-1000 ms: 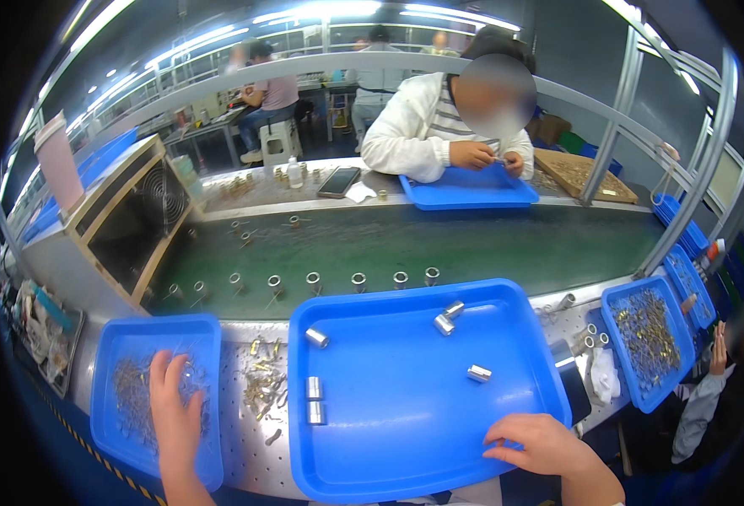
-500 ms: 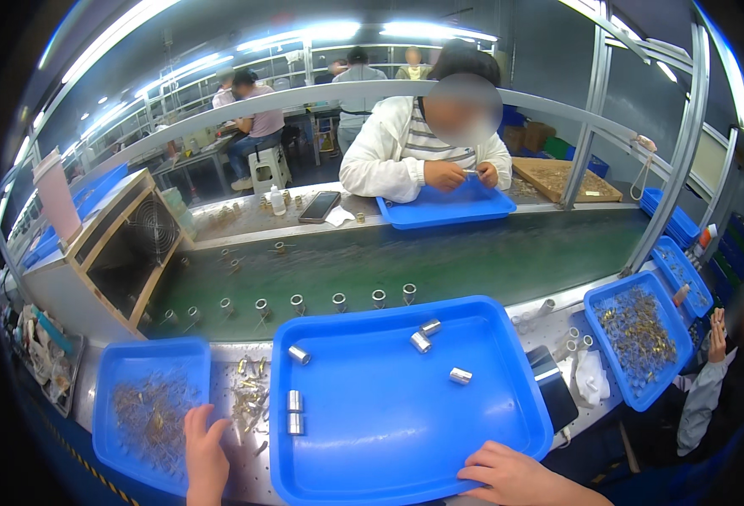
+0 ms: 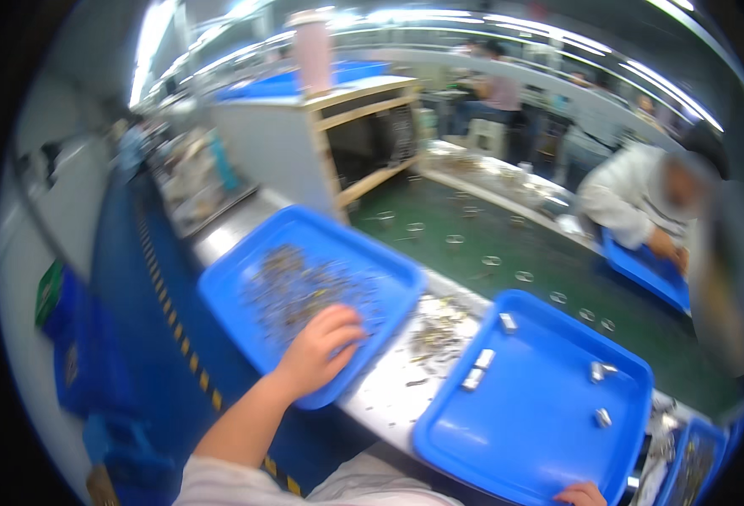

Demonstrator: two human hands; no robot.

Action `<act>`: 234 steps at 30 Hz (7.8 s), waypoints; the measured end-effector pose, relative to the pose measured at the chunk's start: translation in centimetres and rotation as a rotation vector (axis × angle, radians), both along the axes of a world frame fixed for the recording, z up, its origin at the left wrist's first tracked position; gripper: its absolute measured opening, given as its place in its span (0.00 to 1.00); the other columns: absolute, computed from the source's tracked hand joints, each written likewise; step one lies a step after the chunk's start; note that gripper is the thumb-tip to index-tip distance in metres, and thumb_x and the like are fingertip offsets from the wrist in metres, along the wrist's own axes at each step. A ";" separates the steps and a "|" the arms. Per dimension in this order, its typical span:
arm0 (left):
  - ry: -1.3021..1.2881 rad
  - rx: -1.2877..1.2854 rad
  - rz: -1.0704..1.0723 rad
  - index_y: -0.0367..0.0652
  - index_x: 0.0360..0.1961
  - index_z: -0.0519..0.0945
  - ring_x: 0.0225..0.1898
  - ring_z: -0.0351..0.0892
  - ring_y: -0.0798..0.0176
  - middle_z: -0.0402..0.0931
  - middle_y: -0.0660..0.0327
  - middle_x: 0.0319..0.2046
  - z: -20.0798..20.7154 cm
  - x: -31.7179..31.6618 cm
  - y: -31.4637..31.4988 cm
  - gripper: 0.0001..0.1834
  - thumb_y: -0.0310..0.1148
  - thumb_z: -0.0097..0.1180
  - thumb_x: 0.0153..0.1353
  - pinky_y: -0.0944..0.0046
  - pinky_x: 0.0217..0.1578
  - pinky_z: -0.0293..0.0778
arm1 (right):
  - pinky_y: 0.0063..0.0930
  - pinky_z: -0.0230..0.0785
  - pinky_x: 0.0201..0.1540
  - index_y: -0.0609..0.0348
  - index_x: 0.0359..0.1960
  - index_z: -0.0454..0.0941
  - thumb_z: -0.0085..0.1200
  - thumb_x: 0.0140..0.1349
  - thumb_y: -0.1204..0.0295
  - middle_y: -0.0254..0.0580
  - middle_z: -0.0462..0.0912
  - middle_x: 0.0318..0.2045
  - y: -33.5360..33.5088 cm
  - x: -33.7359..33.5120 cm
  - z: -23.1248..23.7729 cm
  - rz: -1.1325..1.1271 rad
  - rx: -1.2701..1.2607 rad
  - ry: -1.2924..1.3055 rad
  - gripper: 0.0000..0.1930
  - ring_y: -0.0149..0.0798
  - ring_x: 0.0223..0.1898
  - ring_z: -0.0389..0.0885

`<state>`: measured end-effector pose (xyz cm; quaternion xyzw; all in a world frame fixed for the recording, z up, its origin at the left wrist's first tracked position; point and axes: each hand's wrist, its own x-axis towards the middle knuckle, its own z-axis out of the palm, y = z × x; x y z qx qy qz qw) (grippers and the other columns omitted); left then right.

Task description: The person assembles small cylindrical metal parts by hand at a workstation. They pick up silver and gold-colored components from blue trays, fit them together, and place the finished assemblies into a central blue tray. The person also handles small metal rings and occasionally moves items between trays.

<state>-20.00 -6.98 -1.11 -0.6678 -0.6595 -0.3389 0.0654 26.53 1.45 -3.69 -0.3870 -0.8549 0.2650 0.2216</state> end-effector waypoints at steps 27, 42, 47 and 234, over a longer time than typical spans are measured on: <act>0.010 -0.294 0.662 0.43 0.50 0.72 0.58 0.62 0.50 0.66 0.53 0.53 -0.2 -19.0 -4.1 0.23 0.39 0.60 0.54 0.56 0.58 0.61 | 0.32 0.68 0.39 0.65 0.29 0.77 0.59 0.47 0.82 0.50 0.79 0.33 0.2 -3.2 1.3 -0.077 0.013 0.027 0.06 0.47 0.34 0.77; -0.153 -0.177 0.374 0.43 0.44 0.75 0.53 0.68 0.53 0.70 0.55 0.49 0.5 -21.6 4.5 0.15 0.32 0.57 0.54 0.59 0.55 0.64 | 0.30 0.69 0.37 0.64 0.29 0.78 0.59 0.47 0.82 0.49 0.80 0.33 0.2 -3.2 1.3 -0.144 0.042 0.033 0.07 0.46 0.33 0.78; -0.005 -0.445 0.364 0.42 0.48 0.75 0.58 0.63 0.50 0.67 0.52 0.53 1.9 -16.3 -1.9 0.26 0.46 0.62 0.51 0.56 0.59 0.60 | 0.30 0.70 0.38 0.65 0.30 0.78 0.59 0.46 0.83 0.50 0.80 0.33 0.0 -3.1 1.1 -0.121 0.071 0.083 0.07 0.46 0.34 0.78; -1.213 -0.381 -0.631 0.33 0.41 0.75 0.39 0.79 0.64 0.75 0.54 0.42 -0.6 23.2 6.7 0.16 0.19 0.62 0.49 0.67 0.43 0.77 | 0.25 0.68 0.31 0.63 0.30 0.80 0.65 0.46 0.77 0.46 0.81 0.31 1.0 -4.5 1.6 -0.130 -0.127 0.612 0.09 0.39 0.29 0.78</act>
